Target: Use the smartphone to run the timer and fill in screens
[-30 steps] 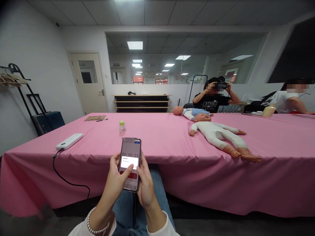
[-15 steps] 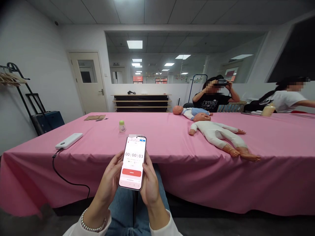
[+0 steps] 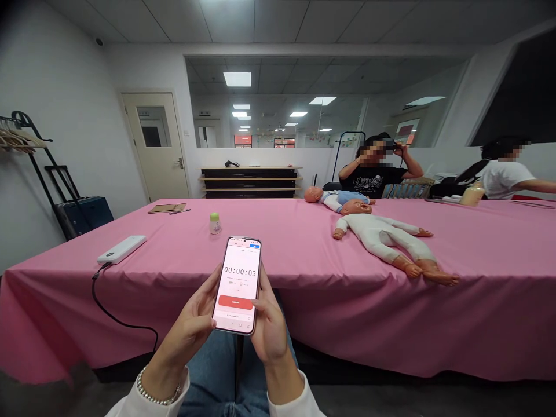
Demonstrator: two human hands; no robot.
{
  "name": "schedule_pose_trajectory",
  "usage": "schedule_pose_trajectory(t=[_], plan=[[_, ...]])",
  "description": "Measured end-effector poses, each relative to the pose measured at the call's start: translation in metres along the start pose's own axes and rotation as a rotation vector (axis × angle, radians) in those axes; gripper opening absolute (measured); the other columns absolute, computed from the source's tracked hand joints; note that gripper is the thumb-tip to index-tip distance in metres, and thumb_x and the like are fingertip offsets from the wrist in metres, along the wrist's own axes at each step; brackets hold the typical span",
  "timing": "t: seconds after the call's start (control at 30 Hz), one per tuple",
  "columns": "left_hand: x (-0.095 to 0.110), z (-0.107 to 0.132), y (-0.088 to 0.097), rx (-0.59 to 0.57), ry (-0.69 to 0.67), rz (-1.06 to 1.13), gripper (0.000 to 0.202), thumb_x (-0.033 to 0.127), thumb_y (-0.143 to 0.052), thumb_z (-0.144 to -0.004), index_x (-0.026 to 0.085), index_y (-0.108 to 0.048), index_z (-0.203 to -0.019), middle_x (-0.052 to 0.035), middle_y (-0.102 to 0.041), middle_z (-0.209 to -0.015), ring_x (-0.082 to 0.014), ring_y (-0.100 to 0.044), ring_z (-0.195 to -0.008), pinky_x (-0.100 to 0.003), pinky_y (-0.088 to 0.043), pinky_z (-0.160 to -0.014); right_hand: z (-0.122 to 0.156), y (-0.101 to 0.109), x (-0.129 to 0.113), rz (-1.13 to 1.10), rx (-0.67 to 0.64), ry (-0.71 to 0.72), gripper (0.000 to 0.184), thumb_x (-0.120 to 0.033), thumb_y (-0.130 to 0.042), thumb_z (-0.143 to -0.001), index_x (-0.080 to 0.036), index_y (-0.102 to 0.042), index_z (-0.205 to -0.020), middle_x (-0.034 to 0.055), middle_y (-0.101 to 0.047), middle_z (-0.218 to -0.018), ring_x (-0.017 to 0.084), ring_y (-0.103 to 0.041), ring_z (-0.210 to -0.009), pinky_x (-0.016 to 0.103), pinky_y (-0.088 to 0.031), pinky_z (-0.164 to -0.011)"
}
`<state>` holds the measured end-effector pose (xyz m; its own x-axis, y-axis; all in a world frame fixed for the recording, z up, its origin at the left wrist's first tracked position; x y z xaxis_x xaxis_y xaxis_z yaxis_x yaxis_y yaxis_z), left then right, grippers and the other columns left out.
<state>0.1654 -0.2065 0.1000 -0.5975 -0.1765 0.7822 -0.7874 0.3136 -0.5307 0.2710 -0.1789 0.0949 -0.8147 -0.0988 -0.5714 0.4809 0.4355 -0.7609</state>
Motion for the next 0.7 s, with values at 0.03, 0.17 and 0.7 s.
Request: schedule_pose_trajectory(t=[0.03,0.17,0.7], plan=[[0.0002,0.0001,-0.0003,-0.007,-0.004,-0.009,0.093,0.001,-0.057,-0.053,0.029,-0.032,-0.138,-0.0021,-0.028,-0.146,-0.0258,-0.026,-0.135,-0.035,-0.032,-0.109,0.0001,-0.0008,-0.0002,-0.002,-0.006,-0.001,0.067,-0.012,-0.052,-0.070,-0.028,-0.040,-0.134,0.0013,-0.046,-0.135,0.023,-0.045,-0.122,0.044,-0.033,-0.106],[0.0020,0.0014,-0.0009,-0.021,-0.019,0.025,0.091,0.003,-0.056,-0.053,0.027,-0.034,-0.138,-0.0034,-0.028,-0.146,-0.0275,-0.024,-0.136,-0.038,-0.030,-0.110,0.0009,-0.0034,-0.0013,0.003,-0.017,-0.001,0.069,-0.011,-0.051,-0.070,-0.028,-0.037,-0.135,0.0016,-0.046,-0.136,0.022,-0.044,-0.123,0.044,-0.032,-0.106],[0.0020,0.0017,-0.0025,-0.050,-0.027,0.063,0.090,0.001,-0.050,-0.053,0.027,-0.034,-0.137,-0.0022,-0.032,-0.144,-0.0252,-0.024,-0.136,-0.036,-0.030,-0.110,0.0032,-0.0050,-0.0028,0.046,-0.016,0.003,0.071,-0.014,-0.051,-0.071,-0.028,-0.031,-0.138,0.0032,-0.045,-0.136,0.024,-0.049,-0.119,0.045,-0.034,-0.105]])
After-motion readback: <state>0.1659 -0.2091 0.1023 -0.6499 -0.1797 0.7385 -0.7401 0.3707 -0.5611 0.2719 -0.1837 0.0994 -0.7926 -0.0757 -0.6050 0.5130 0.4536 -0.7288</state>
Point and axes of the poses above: each hand's wrist, its own z-axis away from the middle knuckle, its own y-axis out of the back of the hand, x = y × z, the point moved 5 cm from there along -z, towards the middle knuckle
